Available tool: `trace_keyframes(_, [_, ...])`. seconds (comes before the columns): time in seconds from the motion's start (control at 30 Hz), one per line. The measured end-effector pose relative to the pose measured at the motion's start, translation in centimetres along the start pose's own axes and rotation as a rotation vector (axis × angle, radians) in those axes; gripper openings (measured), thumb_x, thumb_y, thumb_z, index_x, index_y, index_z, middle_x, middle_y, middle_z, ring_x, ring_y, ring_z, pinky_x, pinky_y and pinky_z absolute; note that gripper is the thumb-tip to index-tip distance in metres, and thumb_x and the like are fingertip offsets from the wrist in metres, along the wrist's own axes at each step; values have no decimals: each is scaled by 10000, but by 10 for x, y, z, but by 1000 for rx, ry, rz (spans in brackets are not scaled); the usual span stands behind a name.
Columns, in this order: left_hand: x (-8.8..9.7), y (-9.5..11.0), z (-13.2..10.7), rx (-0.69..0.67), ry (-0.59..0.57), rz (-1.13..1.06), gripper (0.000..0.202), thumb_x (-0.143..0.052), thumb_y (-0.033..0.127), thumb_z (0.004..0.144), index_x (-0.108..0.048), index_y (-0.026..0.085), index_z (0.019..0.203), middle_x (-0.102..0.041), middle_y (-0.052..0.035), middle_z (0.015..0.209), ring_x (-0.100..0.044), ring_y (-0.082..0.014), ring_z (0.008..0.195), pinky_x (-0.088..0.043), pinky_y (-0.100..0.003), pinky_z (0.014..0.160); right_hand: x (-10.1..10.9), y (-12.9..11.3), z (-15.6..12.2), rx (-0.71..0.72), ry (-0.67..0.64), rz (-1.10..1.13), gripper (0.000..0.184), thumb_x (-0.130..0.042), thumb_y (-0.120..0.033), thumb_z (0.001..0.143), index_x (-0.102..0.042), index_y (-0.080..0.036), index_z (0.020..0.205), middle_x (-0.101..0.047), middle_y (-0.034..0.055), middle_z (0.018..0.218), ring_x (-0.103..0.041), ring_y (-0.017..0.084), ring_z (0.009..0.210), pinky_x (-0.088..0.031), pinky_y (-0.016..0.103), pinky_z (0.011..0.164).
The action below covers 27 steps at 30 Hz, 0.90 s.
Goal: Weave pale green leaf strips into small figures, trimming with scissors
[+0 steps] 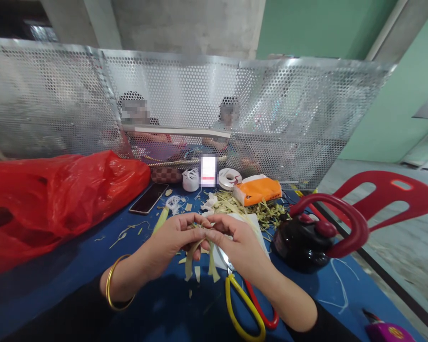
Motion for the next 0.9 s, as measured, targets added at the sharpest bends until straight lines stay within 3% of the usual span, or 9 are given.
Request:
trace_keyframes(0.17, [7,5,0,39,88,79,288,-642,271,790,-497,172,1019,-672,-9,617,-558,-91,417,-433,-195,463,2,12,-1,-100,50,113,127,-647,-309,796,-641,-182,795,-682,8,704,-618,159,672,-484,296,663])
trace_keyframes(0.3, [13,5,0,39,165,52,323,-630,322,808,-484,172,1054,-647,6,648,-548,-87,419,-455,-214,482,12,13,-2,-107,152,103,164,-667,-337,765,-630,-183,724,-610,-17,628,-528,130,578,-425,261,562])
trace_keyframes(0.4, [20,8,2,-38,226,68,390,-682,344,762,-481,180,1053,-628,5,747,-551,-88,460,-468,-235,499,24,13,-3,-88,280,147,181,-681,-351,746,-632,-178,725,-570,-26,600,-505,127,573,-411,259,563])
trace_keyframes(0.5, [24,16,3,-136,259,218,422,-753,247,669,-528,170,1018,-617,-10,827,-561,-103,553,-484,-263,570,29,12,-5,-66,331,177,190,-693,-354,740,-633,-175,733,-569,-26,607,-503,124,584,-408,254,577])
trace_keyframes(0.7, [17,53,-20,-553,423,752,280,-651,164,745,-636,220,1019,-664,-54,1038,-580,-222,1009,-403,-343,923,32,9,-6,-52,361,176,187,-697,-349,745,-631,-174,748,-568,-20,622,-503,124,571,-405,252,548])
trace_keyframes(0.9, [8,46,-20,-556,369,786,168,-592,195,804,-657,213,958,-679,-48,1004,-596,-205,967,-423,-304,872,29,1,-6,-14,341,96,142,-655,-317,754,-623,-180,732,-565,-26,609,-513,125,555,-415,252,545])
Point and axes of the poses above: each hand's wrist, its own z-axis towards the middle knuckle, its own x-axis out of the back of the hand, y = z × x, the point moved 9 cm from there along z, towards the middle knuckle
